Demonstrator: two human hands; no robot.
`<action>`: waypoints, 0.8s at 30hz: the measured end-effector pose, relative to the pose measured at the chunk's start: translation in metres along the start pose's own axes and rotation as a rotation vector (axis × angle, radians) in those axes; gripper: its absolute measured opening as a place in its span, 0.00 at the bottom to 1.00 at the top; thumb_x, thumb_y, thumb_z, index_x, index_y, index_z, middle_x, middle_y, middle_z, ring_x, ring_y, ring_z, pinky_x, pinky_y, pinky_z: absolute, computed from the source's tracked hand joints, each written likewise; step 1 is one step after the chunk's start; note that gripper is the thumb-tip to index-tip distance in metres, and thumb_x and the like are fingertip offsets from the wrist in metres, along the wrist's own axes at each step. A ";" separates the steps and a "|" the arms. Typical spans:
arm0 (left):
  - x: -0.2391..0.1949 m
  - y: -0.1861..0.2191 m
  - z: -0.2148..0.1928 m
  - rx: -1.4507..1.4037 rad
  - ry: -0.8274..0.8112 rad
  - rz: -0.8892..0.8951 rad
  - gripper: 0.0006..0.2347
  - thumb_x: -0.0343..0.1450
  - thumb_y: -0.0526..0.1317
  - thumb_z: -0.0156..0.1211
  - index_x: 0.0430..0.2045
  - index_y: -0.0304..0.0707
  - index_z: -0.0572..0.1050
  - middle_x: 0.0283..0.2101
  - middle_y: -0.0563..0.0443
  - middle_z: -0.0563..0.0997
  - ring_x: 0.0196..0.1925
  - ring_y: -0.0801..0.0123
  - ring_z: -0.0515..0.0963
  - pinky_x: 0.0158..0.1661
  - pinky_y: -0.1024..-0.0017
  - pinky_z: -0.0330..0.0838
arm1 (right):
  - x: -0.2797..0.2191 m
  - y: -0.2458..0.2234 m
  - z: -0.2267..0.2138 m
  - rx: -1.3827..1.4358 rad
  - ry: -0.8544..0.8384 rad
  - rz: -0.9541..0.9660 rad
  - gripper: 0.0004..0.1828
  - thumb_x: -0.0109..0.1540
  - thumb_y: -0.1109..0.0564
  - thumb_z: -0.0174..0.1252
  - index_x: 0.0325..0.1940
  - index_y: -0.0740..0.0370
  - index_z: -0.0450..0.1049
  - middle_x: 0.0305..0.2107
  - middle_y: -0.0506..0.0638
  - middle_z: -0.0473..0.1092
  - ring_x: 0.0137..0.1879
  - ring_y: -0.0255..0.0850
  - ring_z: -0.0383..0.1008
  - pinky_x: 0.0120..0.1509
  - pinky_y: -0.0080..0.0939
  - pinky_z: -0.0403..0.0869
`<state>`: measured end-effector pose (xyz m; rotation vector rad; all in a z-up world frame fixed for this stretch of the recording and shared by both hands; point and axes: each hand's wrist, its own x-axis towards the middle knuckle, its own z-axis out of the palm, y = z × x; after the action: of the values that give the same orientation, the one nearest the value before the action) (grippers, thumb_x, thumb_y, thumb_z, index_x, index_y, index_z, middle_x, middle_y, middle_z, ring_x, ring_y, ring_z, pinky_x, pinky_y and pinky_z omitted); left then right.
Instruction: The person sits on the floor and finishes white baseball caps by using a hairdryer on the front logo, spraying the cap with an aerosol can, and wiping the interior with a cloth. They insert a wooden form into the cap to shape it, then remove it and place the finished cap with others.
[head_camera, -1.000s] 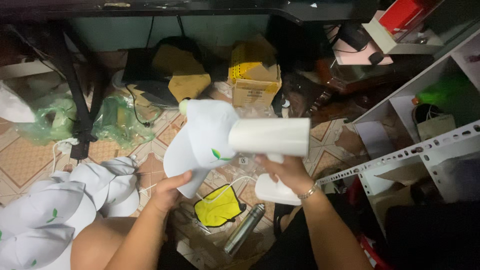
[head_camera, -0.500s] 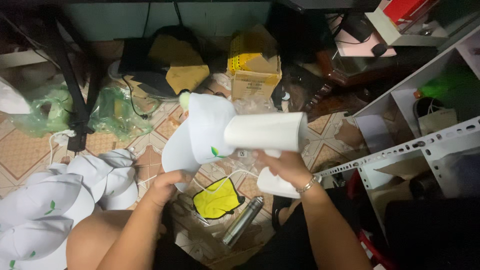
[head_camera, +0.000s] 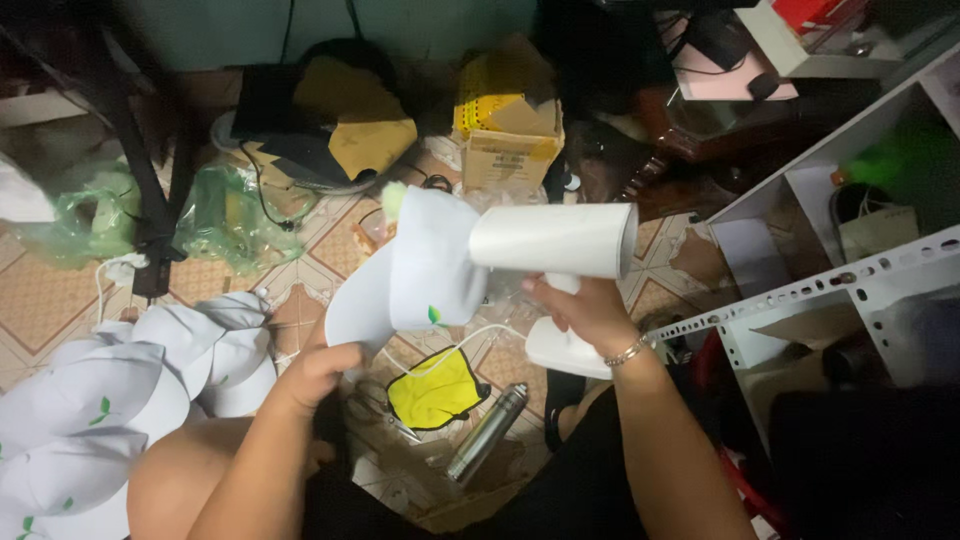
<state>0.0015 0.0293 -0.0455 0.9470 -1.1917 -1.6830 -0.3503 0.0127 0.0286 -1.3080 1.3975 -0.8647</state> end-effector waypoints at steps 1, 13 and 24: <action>0.001 0.001 -0.002 -0.020 -0.007 0.024 0.34 0.51 0.36 0.53 0.58 0.31 0.67 0.43 0.56 0.78 0.41 0.74 0.76 0.39 0.78 0.69 | -0.001 0.000 -0.002 -0.012 -0.033 -0.011 0.13 0.58 0.53 0.68 0.40 0.63 0.78 0.20 0.46 0.72 0.16 0.29 0.63 0.17 0.31 0.61; -0.012 -0.054 -0.062 -0.015 0.077 -0.164 0.25 0.54 0.33 0.57 0.47 0.23 0.74 0.38 0.45 0.81 0.38 0.61 0.79 0.38 0.67 0.73 | 0.005 0.002 -0.022 -0.392 -0.125 0.268 0.20 0.57 0.40 0.68 0.39 0.58 0.82 0.16 0.46 0.69 0.18 0.30 0.63 0.23 0.33 0.63; -0.007 -0.029 -0.045 0.017 -0.040 -0.112 0.30 0.52 0.34 0.55 0.53 0.26 0.72 0.38 0.46 0.80 0.38 0.63 0.77 0.37 0.68 0.72 | 0.012 0.038 -0.044 -0.326 -0.169 0.107 0.19 0.56 0.48 0.71 0.44 0.62 0.81 0.24 0.53 0.73 0.24 0.37 0.67 0.28 0.40 0.70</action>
<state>0.0385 0.0268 -0.0847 1.0110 -1.2002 -1.7902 -0.4020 0.0015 0.0014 -1.4968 1.4996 -0.4542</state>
